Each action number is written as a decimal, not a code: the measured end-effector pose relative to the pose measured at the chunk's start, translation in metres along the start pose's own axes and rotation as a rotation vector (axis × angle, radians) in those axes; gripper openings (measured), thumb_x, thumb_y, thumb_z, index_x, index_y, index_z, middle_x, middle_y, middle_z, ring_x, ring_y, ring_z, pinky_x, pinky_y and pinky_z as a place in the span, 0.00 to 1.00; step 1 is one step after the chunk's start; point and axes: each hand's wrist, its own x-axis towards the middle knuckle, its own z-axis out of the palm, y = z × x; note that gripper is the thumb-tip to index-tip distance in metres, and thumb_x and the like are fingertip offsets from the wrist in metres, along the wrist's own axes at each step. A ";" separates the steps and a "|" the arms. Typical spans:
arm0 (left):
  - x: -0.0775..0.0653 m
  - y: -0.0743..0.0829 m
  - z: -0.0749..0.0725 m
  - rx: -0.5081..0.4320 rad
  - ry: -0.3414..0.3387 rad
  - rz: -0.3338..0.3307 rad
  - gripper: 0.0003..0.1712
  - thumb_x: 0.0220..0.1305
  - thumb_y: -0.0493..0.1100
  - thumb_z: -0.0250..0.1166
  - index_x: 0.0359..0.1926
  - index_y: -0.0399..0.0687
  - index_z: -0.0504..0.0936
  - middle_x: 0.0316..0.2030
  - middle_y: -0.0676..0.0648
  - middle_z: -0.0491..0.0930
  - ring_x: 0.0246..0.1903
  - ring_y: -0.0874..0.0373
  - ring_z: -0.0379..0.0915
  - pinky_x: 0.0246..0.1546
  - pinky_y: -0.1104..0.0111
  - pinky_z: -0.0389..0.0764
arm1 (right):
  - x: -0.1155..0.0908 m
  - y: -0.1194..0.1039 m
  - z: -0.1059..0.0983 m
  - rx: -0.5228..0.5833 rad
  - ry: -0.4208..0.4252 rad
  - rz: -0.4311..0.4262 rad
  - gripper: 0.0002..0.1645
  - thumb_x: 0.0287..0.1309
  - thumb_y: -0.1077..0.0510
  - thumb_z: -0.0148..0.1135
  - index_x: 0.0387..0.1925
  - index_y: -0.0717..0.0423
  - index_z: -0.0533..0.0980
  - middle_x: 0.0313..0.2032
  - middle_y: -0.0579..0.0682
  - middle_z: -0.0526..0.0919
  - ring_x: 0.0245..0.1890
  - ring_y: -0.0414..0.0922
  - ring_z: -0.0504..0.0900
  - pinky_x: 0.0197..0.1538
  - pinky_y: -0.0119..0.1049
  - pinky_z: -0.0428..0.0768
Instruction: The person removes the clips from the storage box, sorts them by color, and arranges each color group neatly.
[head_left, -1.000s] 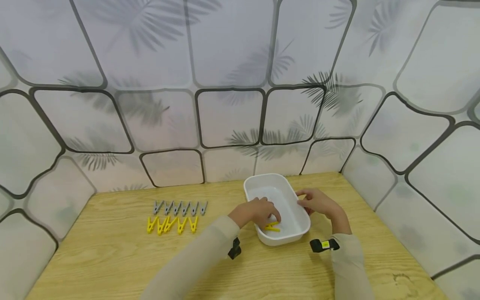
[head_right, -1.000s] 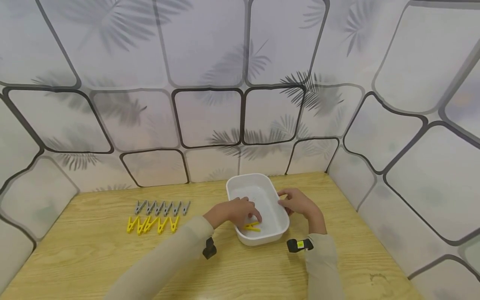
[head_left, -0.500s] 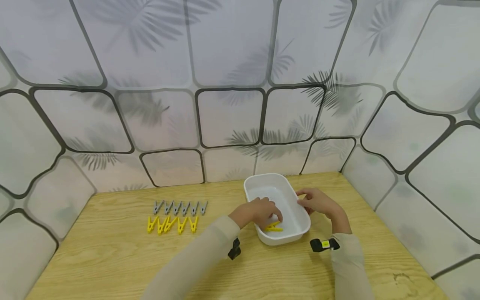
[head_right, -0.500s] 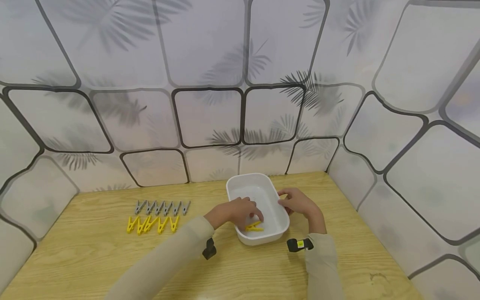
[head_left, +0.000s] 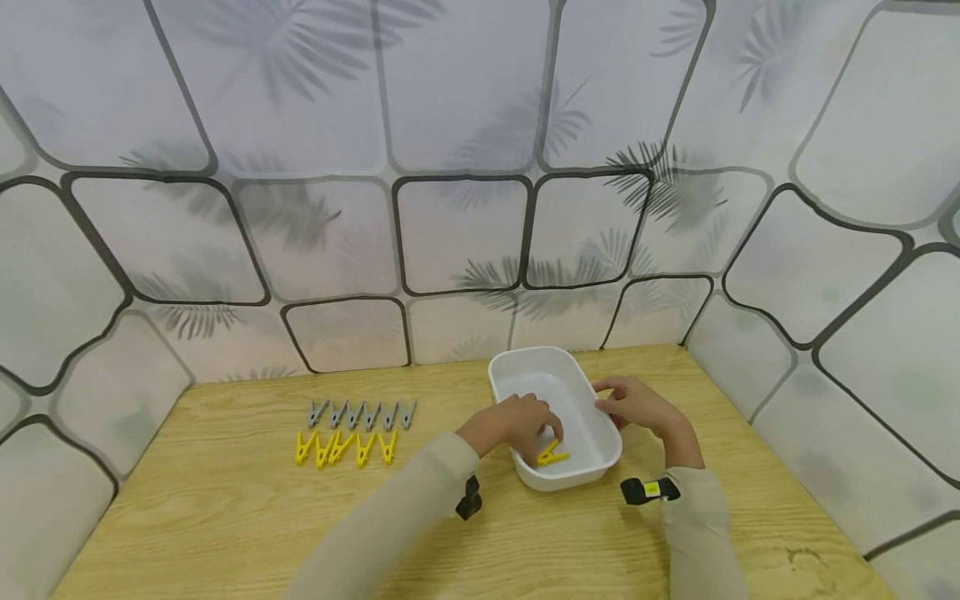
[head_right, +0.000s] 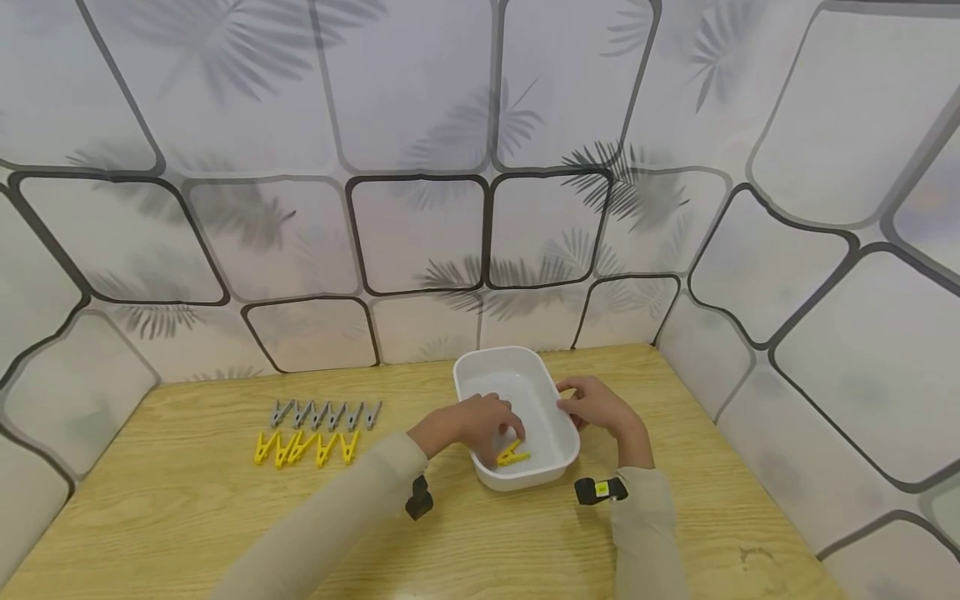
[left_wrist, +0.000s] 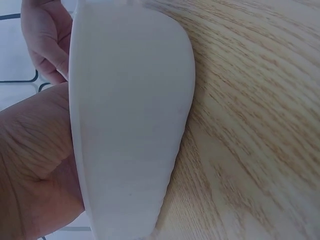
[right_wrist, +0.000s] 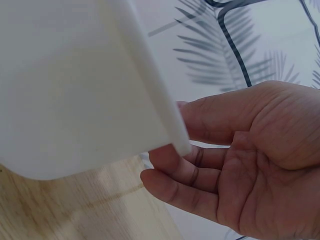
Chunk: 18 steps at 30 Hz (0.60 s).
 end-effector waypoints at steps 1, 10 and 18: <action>0.000 -0.001 0.000 -0.004 0.003 -0.003 0.29 0.53 0.51 0.80 0.57 0.70 0.83 0.44 0.58 0.78 0.44 0.63 0.68 0.48 0.66 0.69 | 0.000 0.000 0.000 -0.004 0.000 0.000 0.27 0.72 0.60 0.56 0.66 0.71 0.69 0.31 0.56 0.83 0.27 0.43 0.81 0.39 0.50 0.85; -0.002 -0.008 -0.009 -0.099 0.070 -0.011 0.30 0.51 0.49 0.81 0.56 0.66 0.84 0.45 0.56 0.81 0.45 0.63 0.69 0.50 0.66 0.68 | 0.001 0.000 -0.001 -0.008 0.007 0.004 0.26 0.71 0.60 0.57 0.65 0.71 0.70 0.31 0.55 0.83 0.28 0.43 0.81 0.39 0.49 0.85; -0.013 -0.015 -0.026 -0.136 0.155 -0.008 0.31 0.53 0.48 0.80 0.60 0.62 0.83 0.48 0.52 0.81 0.47 0.58 0.70 0.46 0.66 0.70 | 0.001 0.000 0.000 -0.001 0.011 0.010 0.25 0.72 0.61 0.56 0.65 0.70 0.71 0.31 0.55 0.83 0.28 0.44 0.81 0.39 0.48 0.85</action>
